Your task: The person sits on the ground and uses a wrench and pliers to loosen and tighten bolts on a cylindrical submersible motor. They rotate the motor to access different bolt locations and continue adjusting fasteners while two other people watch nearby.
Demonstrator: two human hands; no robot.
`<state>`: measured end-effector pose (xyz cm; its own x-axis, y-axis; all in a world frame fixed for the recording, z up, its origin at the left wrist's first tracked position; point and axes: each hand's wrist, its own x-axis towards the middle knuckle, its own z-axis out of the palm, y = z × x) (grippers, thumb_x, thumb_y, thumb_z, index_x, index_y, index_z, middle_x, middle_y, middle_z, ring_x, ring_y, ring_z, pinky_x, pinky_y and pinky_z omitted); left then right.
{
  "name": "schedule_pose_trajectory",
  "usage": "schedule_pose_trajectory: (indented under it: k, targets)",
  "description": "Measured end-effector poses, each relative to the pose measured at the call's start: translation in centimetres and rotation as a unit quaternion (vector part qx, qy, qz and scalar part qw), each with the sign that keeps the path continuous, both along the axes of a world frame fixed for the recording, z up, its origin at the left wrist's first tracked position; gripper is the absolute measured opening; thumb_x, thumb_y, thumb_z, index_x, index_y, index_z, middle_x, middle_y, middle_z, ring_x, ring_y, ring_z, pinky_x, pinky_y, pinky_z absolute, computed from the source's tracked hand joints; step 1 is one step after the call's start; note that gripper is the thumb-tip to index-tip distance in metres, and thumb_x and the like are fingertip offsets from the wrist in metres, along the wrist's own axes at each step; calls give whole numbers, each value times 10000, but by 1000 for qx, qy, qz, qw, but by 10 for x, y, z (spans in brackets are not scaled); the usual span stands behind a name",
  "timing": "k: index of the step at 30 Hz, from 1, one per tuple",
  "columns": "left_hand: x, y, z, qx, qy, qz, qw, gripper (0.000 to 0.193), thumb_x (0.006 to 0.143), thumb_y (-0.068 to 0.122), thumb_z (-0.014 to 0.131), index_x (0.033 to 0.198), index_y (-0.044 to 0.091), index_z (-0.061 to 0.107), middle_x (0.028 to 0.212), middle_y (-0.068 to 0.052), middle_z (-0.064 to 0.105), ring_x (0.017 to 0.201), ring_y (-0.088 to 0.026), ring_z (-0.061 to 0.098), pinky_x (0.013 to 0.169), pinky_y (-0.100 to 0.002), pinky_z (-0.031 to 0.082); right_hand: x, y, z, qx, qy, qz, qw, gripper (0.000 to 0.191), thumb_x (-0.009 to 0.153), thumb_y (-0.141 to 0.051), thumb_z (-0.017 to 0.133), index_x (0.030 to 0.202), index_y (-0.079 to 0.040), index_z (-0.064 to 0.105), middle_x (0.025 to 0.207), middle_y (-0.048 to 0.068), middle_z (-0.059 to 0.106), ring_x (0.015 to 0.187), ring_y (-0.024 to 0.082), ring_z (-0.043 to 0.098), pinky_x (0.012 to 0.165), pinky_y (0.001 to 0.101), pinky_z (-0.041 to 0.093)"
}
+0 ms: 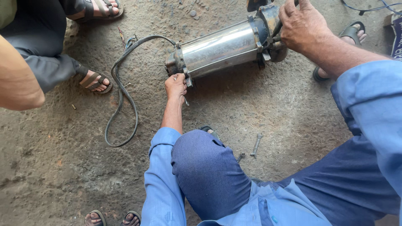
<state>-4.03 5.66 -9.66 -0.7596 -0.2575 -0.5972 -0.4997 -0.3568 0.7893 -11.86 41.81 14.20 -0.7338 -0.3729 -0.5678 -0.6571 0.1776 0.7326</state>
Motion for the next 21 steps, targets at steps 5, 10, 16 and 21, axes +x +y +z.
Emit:
schedule_pose_trajectory:
  k: [5,10,16,21]
  targets:
    - [-2,0,0,19,-17,5,1000,89,905,138,684,863,82,630,598,20,526,398,-60,421,340,-240,257,-13,2,-2,-51,-16,-42,998,325,912,-342,669,1228,-316,743,1469,50,537,1380,204,475,1125,403,397]
    - [-6,-2,0,22,-45,-10,999,174,901,182,669,785,89,578,566,20,488,385,-76,408,334,-260,248,-17,11,-5,-82,-9,-40,996,242,977,-390,597,1123,-388,790,1374,-31,609,1362,156,519,1056,335,468]
    - [-16,2,5,-38,-100,-28,994,257,883,251,619,694,90,556,524,17,453,358,-98,395,326,-290,240,-22,20,-21,-45,-20,-3,999,254,1008,-408,558,1095,-332,785,1277,3,630,1233,152,572,1067,364,464]
    - [-14,2,9,-38,-101,-24,994,263,863,261,610,673,84,568,507,0,465,350,-111,399,321,-301,239,31,43,-48,-107,104,81,986,306,1114,-312,485,1029,-249,772,1249,67,611,1184,232,556,1019,484,425]
